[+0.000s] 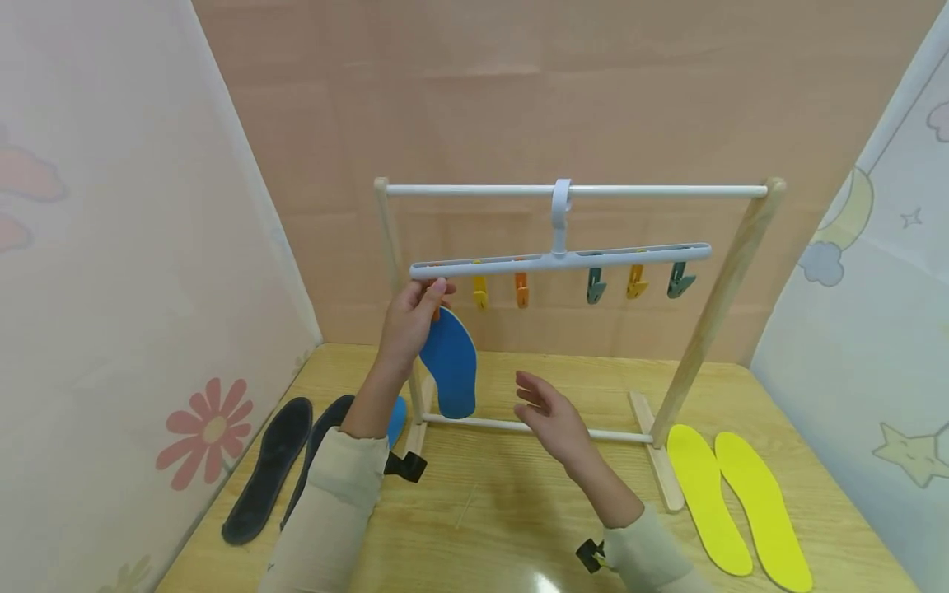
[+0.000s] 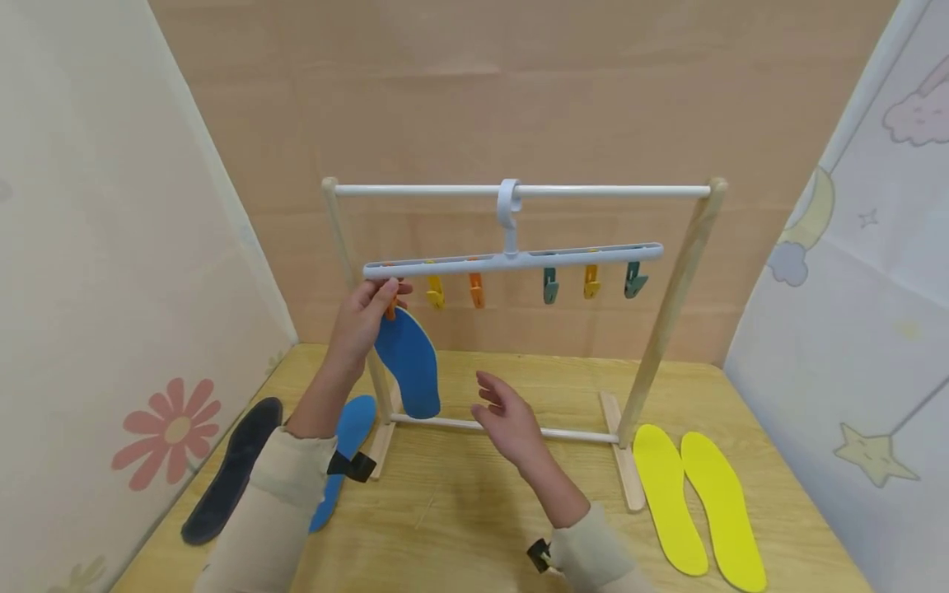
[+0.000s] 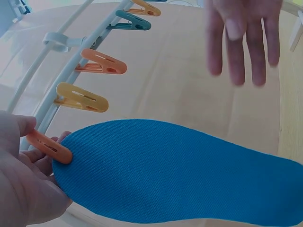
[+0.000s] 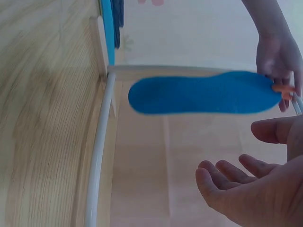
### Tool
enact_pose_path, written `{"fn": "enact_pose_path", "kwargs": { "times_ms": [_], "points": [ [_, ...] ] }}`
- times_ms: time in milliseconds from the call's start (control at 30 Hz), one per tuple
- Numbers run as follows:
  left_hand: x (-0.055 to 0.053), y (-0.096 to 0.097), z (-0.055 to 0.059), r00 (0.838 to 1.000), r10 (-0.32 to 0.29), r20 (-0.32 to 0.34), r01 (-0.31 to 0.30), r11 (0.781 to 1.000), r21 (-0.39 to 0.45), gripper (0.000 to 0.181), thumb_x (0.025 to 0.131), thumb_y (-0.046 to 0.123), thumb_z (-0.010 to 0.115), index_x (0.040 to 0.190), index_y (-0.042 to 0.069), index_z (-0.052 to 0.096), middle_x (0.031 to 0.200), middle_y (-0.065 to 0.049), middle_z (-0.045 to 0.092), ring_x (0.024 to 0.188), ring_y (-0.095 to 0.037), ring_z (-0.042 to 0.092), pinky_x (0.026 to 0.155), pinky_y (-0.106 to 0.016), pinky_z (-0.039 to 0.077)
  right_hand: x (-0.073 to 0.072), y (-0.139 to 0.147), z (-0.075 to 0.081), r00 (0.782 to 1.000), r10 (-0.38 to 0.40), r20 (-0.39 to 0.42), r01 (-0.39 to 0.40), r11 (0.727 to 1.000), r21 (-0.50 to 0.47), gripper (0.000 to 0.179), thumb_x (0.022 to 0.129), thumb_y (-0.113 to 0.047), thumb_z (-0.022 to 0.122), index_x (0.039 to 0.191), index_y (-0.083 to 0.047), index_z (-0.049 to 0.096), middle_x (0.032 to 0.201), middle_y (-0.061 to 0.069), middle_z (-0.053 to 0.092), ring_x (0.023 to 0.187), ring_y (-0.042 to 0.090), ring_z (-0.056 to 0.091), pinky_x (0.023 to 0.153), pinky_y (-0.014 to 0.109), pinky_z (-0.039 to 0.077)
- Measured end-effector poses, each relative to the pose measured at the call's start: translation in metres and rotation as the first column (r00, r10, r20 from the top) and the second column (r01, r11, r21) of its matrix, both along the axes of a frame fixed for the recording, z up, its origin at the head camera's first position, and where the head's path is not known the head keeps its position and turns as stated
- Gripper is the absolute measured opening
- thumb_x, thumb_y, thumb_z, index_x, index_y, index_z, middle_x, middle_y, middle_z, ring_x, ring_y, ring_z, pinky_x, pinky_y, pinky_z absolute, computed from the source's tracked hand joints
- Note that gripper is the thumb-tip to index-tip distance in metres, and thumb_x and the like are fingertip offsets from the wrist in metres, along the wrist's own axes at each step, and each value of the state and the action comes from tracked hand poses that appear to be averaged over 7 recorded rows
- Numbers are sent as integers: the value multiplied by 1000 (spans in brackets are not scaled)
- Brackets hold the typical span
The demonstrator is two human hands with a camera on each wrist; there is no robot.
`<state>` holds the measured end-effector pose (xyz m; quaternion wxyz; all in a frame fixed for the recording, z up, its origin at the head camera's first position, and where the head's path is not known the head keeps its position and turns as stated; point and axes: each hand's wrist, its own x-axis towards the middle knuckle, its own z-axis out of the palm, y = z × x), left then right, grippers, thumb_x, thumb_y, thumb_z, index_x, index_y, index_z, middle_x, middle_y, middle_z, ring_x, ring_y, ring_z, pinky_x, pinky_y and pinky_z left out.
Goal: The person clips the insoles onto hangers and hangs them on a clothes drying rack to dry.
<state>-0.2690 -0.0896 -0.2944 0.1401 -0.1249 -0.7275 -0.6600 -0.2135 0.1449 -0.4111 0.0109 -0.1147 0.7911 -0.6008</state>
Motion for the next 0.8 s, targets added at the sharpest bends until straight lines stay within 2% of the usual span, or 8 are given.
{"fn": "enact_pose_path", "kwargs": {
  "times_ms": [267, 367, 500, 600, 700, 767, 800],
  "points": [
    [3, -5, 6, 999, 41, 27, -38, 994, -100, 42, 105, 38, 55, 132, 8, 62, 113, -12, 66, 98, -24, 55, 87, -33, 44, 12, 40, -2, 993, -114, 30, 114, 993, 13, 49, 101, -13, 61, 148, -7, 48, 148, 16, 52, 138, 36, 49, 109, 51, 44],
    [7, -7, 4, 998, 46, 38, -41, 992, -122, 42, 105, 40, 55, 129, 7, 63, 104, -12, 62, 95, -25, 54, 85, -35, 43, 20, 56, -5, 990, -140, 29, 139, 989, 48, 49, 102, -14, 60, 149, -6, 47, 149, 18, 52, 138, 36, 48, 109, 49, 44],
    [7, -8, -3, 998, 54, 14, -51, 986, -156, 42, 103, 45, 56, 121, 8, 64, 97, -12, 60, 92, -27, 55, 81, -36, 43, 27, 75, -10, 988, -152, 35, 148, 984, 95, 51, 103, -19, 60, 150, -6, 45, 150, 18, 50, 138, 36, 48, 106, 38, 46],
    [6, -10, -7, 995, 98, -24, -101, 978, -183, 43, 100, 48, 59, 123, 12, 64, 101, -9, 67, 98, -24, 62, 87, -36, 49, 29, 86, -13, 986, -162, 32, 159, 983, 90, 51, 104, -22, 59, 150, -5, 45, 149, 18, 51, 138, 36, 48, 101, 25, 47],
    [7, -11, -9, 986, 157, -57, -165, 968, -191, 52, 97, 48, 64, 136, 14, 59, 116, -6, 71, 110, -22, 66, 97, -39, 54, 31, 97, -16, 983, -181, 23, 179, 980, 84, 52, 105, -25, 58, 150, -5, 44, 149, 18, 51, 137, 34, 48, 95, 12, 43],
    [10, -10, -11, 975, 196, -101, -212, 960, -183, 57, 96, 44, 67, 142, 12, 54, 126, -7, 69, 116, -23, 66, 99, -41, 54, 34, 105, -18, 980, -198, 23, 195, 977, 81, 51, 105, -25, 58, 150, -4, 45, 149, 18, 51, 136, 29, 50, 93, 8, 41],
    [11, -9, -12, 963, 227, -143, -251, 951, -179, 60, 95, 41, 70, 143, 9, 52, 128, -9, 67, 116, -25, 66, 99, -43, 54, 36, 108, -18, 978, -205, 30, 202, 976, 80, 52, 105, -26, 57, 150, -4, 44, 149, 18, 50, 134, 23, 52, 92, 6, 41]
  ]
}}
